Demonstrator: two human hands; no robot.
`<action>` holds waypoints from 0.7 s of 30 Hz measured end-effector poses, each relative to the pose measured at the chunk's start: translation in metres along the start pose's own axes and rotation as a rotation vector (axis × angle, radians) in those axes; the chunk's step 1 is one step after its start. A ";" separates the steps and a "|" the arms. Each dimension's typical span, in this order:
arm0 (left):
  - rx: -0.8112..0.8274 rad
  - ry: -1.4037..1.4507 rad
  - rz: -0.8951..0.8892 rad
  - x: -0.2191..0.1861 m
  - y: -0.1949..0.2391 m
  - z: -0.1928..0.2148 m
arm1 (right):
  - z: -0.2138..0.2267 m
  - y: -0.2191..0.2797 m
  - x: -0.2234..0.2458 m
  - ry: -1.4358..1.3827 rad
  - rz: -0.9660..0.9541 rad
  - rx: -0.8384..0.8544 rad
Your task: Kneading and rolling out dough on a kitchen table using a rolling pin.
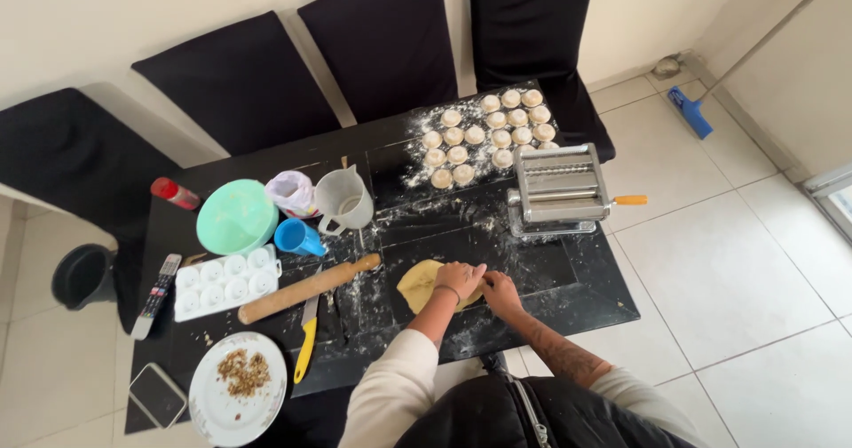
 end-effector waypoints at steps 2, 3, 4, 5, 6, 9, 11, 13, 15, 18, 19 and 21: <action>-0.039 -0.015 0.016 0.006 0.003 -0.011 | -0.002 0.012 0.017 -0.047 -0.004 0.024; -0.080 -0.028 0.023 0.007 0.001 -0.015 | 0.000 0.016 0.024 -0.087 -0.011 0.041; -0.082 -0.026 0.028 0.009 0.002 -0.020 | -0.002 0.018 0.027 -0.086 -0.009 0.046; -0.183 0.002 0.063 0.009 0.002 -0.024 | -0.001 0.021 0.028 -0.152 -0.012 0.042; -0.284 0.029 0.098 0.010 0.002 -0.027 | 0.000 0.023 0.028 -0.217 -0.016 0.039; -0.268 -0.069 0.017 0.002 -0.007 -0.040 | 0.009 0.026 0.017 -0.270 -0.017 -0.033; -0.255 -0.127 -0.036 -0.007 -0.001 -0.038 | 0.013 0.028 0.007 -0.267 -0.043 -0.059; -0.236 -0.179 -0.088 -0.018 0.010 -0.028 | 0.020 0.027 -0.005 -0.262 -0.076 -0.083; -0.091 -0.280 -0.192 -0.030 0.032 -0.017 | 0.024 0.027 -0.016 -0.235 -0.126 -0.117; -0.263 -0.254 -0.321 -0.021 0.025 -0.037 | 0.028 0.022 -0.023 -0.260 -0.158 -0.142; -0.259 -0.246 -0.319 -0.023 0.025 -0.037 | 0.030 0.019 -0.022 -0.256 -0.164 -0.136; -0.193 -0.268 -0.254 -0.023 0.025 -0.038 | 0.035 0.012 -0.019 -0.310 -0.154 -0.144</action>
Point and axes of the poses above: each hand's wrist, its own y-axis away from the middle knuckle, its own z-axis out of the back of the hand, x = y × z, the point moved 3 cm from there along -y, towards the middle knuckle, and after that the axes turned 12 degrees about x, right-handed, at the moved point
